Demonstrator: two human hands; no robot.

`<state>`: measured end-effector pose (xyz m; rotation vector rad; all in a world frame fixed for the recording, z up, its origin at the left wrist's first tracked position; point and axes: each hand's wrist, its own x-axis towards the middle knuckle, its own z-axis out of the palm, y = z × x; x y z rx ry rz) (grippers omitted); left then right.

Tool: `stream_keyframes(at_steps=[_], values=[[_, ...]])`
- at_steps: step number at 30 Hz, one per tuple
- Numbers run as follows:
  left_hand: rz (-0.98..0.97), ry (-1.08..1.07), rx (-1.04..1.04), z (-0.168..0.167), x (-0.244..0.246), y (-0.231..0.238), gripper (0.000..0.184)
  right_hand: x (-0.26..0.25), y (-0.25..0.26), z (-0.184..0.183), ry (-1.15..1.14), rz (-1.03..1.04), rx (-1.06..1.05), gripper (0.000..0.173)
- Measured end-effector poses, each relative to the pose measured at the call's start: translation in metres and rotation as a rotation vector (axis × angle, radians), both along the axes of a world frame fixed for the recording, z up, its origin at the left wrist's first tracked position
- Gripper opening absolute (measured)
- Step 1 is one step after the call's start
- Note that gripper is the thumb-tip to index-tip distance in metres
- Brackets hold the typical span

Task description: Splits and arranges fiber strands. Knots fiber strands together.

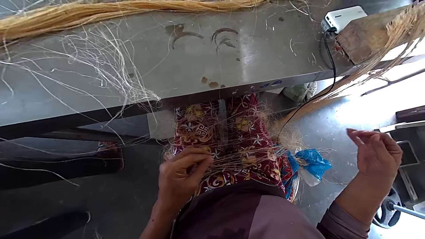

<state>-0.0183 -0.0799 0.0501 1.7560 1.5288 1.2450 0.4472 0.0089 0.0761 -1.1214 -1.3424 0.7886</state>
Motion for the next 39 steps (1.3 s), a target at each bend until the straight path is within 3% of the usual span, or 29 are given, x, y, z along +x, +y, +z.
stream_keyframes(at_steps=[2,3,10,14,20,27,33,36,39], values=[[-0.12,0.01,-0.175,-0.003,0.012,-0.001,0.02,-0.012,0.0,0.001,-0.145,-0.32,0.052,0.019],[-0.151,0.064,-0.235,-0.007,0.018,0.0,0.02,-0.018,-0.002,0.001,-0.204,-0.324,0.063,0.018],[-0.207,0.321,-0.481,-0.012,0.039,0.02,0.025,-0.098,-0.016,-0.015,-0.317,0.596,-0.302,0.021],[-0.232,0.397,-0.597,-0.008,0.043,0.031,0.029,-0.136,-0.021,-0.043,-0.344,0.807,-0.382,0.026],[-0.258,0.26,-0.607,-0.015,0.039,0.041,0.017,-0.139,-0.022,-0.051,-0.36,0.812,-0.364,0.026],[-0.179,0.021,-0.535,-0.019,0.041,0.038,0.009,-0.123,-0.016,-0.035,-0.511,0.851,-0.537,0.024],[-0.181,-0.115,-0.545,-0.015,0.046,0.037,0.009,-0.136,-0.023,-0.033,-0.417,0.509,-0.194,0.02],[-0.182,-0.144,-0.551,-0.016,0.047,0.036,0.008,-0.149,-0.024,-0.036,-0.301,0.558,-0.115,0.018],[-0.158,-0.201,-0.549,-0.016,0.048,0.036,0.006,-0.156,-0.027,-0.045,-0.326,0.68,-0.142,0.019]])
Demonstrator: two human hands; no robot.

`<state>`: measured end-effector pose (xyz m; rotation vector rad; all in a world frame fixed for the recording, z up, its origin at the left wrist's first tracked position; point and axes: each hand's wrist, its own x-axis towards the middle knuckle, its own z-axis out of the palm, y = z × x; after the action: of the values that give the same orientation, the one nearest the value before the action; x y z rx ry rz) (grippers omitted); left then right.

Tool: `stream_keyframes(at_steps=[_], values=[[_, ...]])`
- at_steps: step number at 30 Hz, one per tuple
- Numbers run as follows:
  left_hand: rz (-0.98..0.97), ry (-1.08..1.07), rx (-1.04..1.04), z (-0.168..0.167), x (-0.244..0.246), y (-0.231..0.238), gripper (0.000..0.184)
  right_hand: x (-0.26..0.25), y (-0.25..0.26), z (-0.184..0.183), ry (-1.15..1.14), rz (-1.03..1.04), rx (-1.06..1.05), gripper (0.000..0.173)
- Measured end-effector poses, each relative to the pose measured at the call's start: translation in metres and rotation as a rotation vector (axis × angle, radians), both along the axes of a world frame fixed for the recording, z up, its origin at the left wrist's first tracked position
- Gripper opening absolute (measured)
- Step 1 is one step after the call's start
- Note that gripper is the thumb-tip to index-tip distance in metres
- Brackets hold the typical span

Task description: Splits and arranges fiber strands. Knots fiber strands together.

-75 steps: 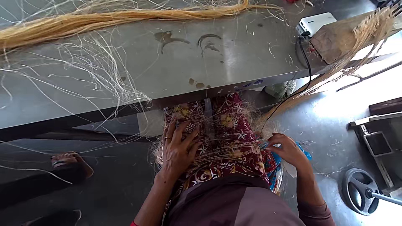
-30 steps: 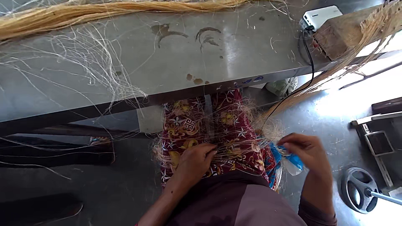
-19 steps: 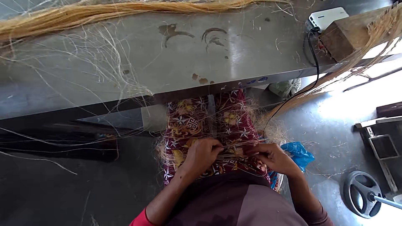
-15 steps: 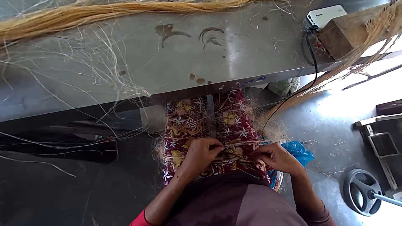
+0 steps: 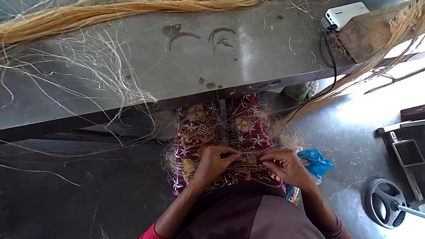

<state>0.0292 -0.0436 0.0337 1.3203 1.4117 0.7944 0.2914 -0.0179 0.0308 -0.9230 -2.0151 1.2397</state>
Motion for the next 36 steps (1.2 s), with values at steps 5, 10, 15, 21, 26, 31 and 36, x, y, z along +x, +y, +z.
stream_keyframes(at_steps=[5,10,15,21,26,31,36], values=[[0.05,-0.082,-0.031,-0.002,-0.002,0.0,0.005,0.006,-0.002,0.003,-0.214,0.068,-0.087,0.021],[0.059,-0.142,-0.032,-0.005,-0.002,-0.001,0.005,0.01,0.005,0.017,-0.101,-0.238,0.057,0.018],[0.055,-0.178,-0.021,-0.004,-0.001,-0.002,0.006,-0.003,0.013,0.018,-0.197,-0.275,0.173,0.015],[0.044,-0.229,0.024,-0.007,-0.002,-0.003,0.007,-0.026,0.015,0.011,-0.279,-0.138,0.112,0.017],[0.049,-0.24,0.016,-0.006,-0.002,-0.003,0.009,-0.026,0.021,0.005,-0.258,-0.127,0.065,0.014],[-0.026,0.209,0.285,-0.02,-0.006,-0.007,0.016,-0.008,0.033,0.004,-0.094,-0.18,-0.027,0.012],[-0.043,0.449,0.417,-0.029,-0.02,-0.01,0.021,0.014,0.045,0.005,0.004,-0.313,-0.007,0.008]])
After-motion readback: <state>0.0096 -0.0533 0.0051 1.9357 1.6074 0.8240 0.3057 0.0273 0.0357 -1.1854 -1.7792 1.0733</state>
